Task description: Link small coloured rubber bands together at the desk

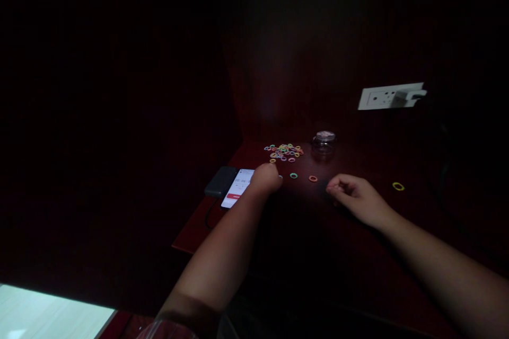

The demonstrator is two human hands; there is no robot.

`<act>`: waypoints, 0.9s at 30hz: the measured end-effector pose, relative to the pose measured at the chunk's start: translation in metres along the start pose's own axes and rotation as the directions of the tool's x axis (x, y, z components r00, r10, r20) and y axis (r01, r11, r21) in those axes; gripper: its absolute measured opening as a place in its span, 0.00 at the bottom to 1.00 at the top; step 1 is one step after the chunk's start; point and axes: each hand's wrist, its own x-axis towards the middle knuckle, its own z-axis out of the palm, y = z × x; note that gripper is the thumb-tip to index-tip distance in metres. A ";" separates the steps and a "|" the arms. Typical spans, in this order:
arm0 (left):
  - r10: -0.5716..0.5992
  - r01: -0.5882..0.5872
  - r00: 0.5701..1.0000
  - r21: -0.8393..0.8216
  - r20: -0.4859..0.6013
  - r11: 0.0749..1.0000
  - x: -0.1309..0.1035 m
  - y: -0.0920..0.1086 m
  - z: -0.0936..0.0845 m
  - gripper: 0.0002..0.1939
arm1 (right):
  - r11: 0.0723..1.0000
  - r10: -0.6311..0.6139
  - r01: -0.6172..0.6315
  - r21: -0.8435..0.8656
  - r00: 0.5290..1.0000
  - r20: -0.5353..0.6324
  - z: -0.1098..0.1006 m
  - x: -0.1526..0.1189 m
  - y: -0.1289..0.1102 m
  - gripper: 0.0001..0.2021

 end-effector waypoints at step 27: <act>0.182 -0.188 0.978 0.056 0.099 0.981 -0.004 0.005 0.002 0.16 | 0.993 -0.012 0.044 -0.107 0.959 0.285 0.007 -0.005 -0.002 0.09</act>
